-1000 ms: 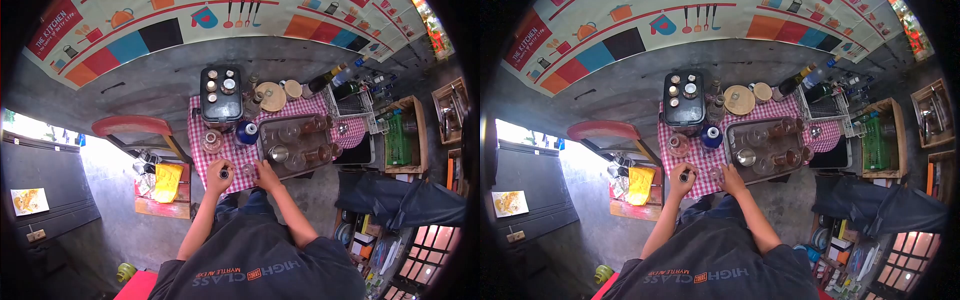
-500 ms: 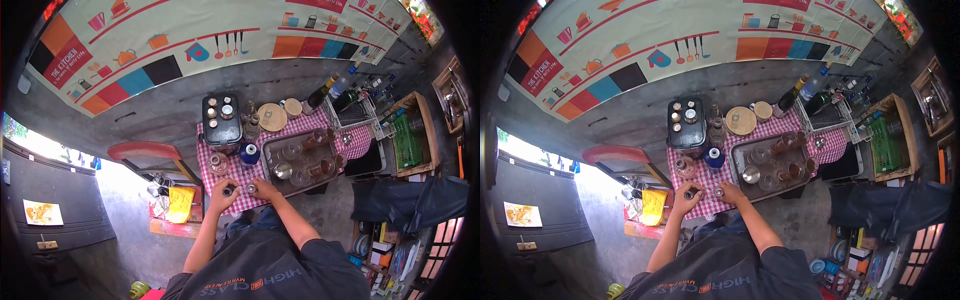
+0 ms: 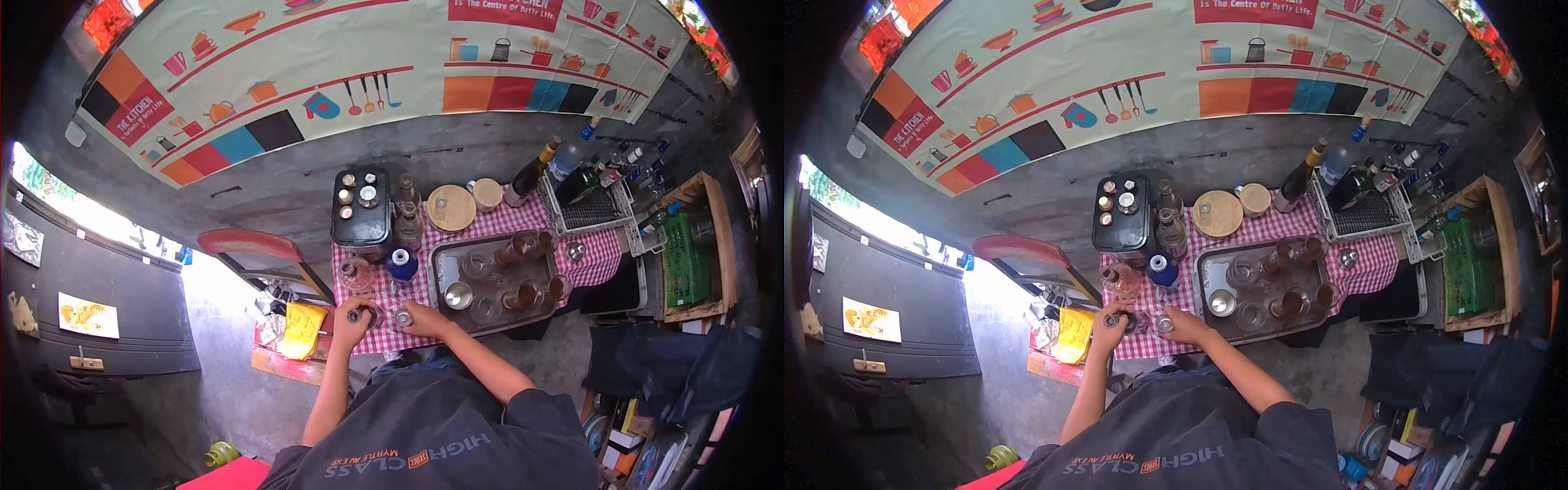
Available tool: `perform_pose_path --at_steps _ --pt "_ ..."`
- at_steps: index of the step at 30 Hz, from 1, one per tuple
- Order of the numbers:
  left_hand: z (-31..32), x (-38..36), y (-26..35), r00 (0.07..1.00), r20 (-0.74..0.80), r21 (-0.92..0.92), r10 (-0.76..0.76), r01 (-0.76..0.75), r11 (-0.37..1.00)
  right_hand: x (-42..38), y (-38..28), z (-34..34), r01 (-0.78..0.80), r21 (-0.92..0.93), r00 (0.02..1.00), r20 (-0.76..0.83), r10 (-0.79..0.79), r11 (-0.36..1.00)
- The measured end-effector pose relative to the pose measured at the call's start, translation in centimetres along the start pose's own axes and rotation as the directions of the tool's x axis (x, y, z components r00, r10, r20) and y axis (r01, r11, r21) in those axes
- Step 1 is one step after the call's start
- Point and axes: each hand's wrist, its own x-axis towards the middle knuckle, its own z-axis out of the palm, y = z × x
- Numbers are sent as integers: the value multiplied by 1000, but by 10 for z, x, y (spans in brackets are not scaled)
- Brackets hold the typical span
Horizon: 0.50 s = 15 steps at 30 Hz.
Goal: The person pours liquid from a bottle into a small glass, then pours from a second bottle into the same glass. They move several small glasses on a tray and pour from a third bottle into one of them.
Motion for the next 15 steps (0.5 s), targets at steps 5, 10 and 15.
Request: perform_pose_path --at_steps 5,10,15 --pt "15 5 4 984 -48 24 -170 172 985 -20 -6 -22 107 119 994 15 -109 987" --pt "19 17 7 978 -105 -331 -179 135 934 -52 -20 -69 168 263 986 -66 -156 950" --pt "23 15 60 993 -37 -315 -113 96 944 -78 -43 -119 295 482 952 -223 -210 825"
